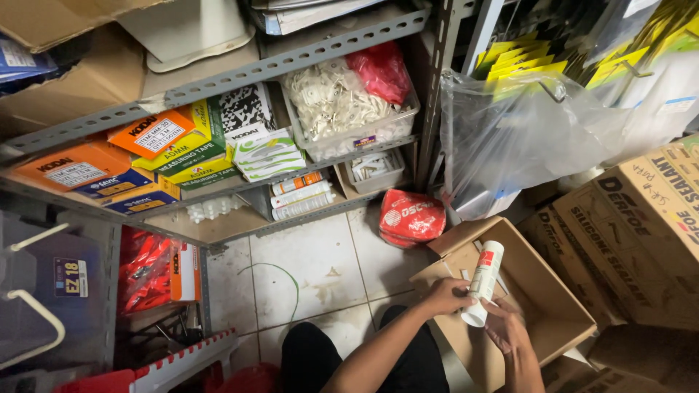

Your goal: Unpacking tubes of silicone sealant from a box and organizing various hardware items on shelves.

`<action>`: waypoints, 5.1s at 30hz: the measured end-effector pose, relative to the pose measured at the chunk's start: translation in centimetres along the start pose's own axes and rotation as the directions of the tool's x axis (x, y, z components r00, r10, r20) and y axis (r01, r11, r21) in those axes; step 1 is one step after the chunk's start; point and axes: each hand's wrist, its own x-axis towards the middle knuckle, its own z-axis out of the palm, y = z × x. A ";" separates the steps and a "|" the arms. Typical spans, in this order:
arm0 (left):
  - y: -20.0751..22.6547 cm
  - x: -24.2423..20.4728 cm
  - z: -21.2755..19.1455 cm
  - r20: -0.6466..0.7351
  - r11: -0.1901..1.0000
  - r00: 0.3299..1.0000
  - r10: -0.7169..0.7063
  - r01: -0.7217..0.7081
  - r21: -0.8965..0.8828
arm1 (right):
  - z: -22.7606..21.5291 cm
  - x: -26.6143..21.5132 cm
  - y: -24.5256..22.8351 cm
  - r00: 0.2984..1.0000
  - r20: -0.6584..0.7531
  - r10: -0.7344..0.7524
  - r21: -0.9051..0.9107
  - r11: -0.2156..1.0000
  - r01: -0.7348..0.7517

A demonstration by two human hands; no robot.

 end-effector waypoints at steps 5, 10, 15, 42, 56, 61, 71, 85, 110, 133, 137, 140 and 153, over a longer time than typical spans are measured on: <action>1.4 -0.9 -1.1 0.018 0.998 0.998 -0.052 0.053 -0.017 | 4.8 -2.7 -2.5 0.993 -0.115 -0.004 -0.046 0.999 -0.002; 2.0 -1.6 -1.8 0.060 0.980 0.994 -0.088 0.097 -0.171 | 4.6 -2.3 -2.6 0.991 -0.131 0.012 -0.221 0.974 -0.041; 0.9 -2.5 -2.7 0.033 0.966 0.999 -0.040 0.047 -0.256 | 9.0 -4.7 -3.3 0.996 -0.083 -0.043 -0.032 0.999 0.040; -2.8 -9.5 -11.5 -0.028 0.840 0.985 -0.172 0.132 -0.526 | 18.4 -3.4 1.3 0.957 0.274 -0.095 -0.110 0.985 0.130; -2.7 -16.4 -17.5 -0.232 0.880 0.971 -0.060 -0.059 -0.471 | 24.6 -2.1 5.3 0.930 0.367 0.008 -0.292 0.950 0.108; -4.0 -17.9 -19.1 -0.294 0.865 0.955 -0.041 -0.113 -0.488 | 27.1 -2.5 6.2 0.940 0.336 0.053 -0.399 0.912 0.091; -6.2 -21.0 -23.1 -0.330 0.790 0.940 -0.088 -0.136 -0.598 | 31.5 -0.9 9.4 0.891 0.429 0.150 -0.443 0.894 0.063; -12.2 -24.9 -29.0 -0.531 0.670 0.806 -0.263 -0.243 -0.701 | 40.8 1.9 15.8 0.878 0.430 0.209 -0.534 0.843 0.061; -17.6 -29.8 -42.5 -0.723 0.447 0.468 -0.508 -0.574 -0.686 | 61.0 9.1 27.9 0.797 0.553 0.242 -0.508 0.857 0.092; -22.5 -19.4 -52.7 -0.836 0.389 0.439 -0.329 -0.743 -0.544 | 69.4 13.0 24.9 0.851 0.522 0.060 -0.512 0.820 0.256; -22.7 -18.0 -54.4 -0.832 0.362 0.452 -0.322 -0.753 -0.549 | 68.8 15.7 26.1 0.856 0.516 0.002 -0.498 0.815 0.298; -22.9 -17.4 -55.6 -0.828 0.335 0.457 -0.325 -0.763 -0.553 | 68.0 17.6 27.3 0.868 0.496 -0.012 -0.489 0.822 0.291; -21.7 -14.3 -59.4 -0.819 0.340 0.474 -0.325 -0.749 -0.568 | 67.7 19.7 27.7 0.894 0.448 -0.029 -0.478 0.837 0.267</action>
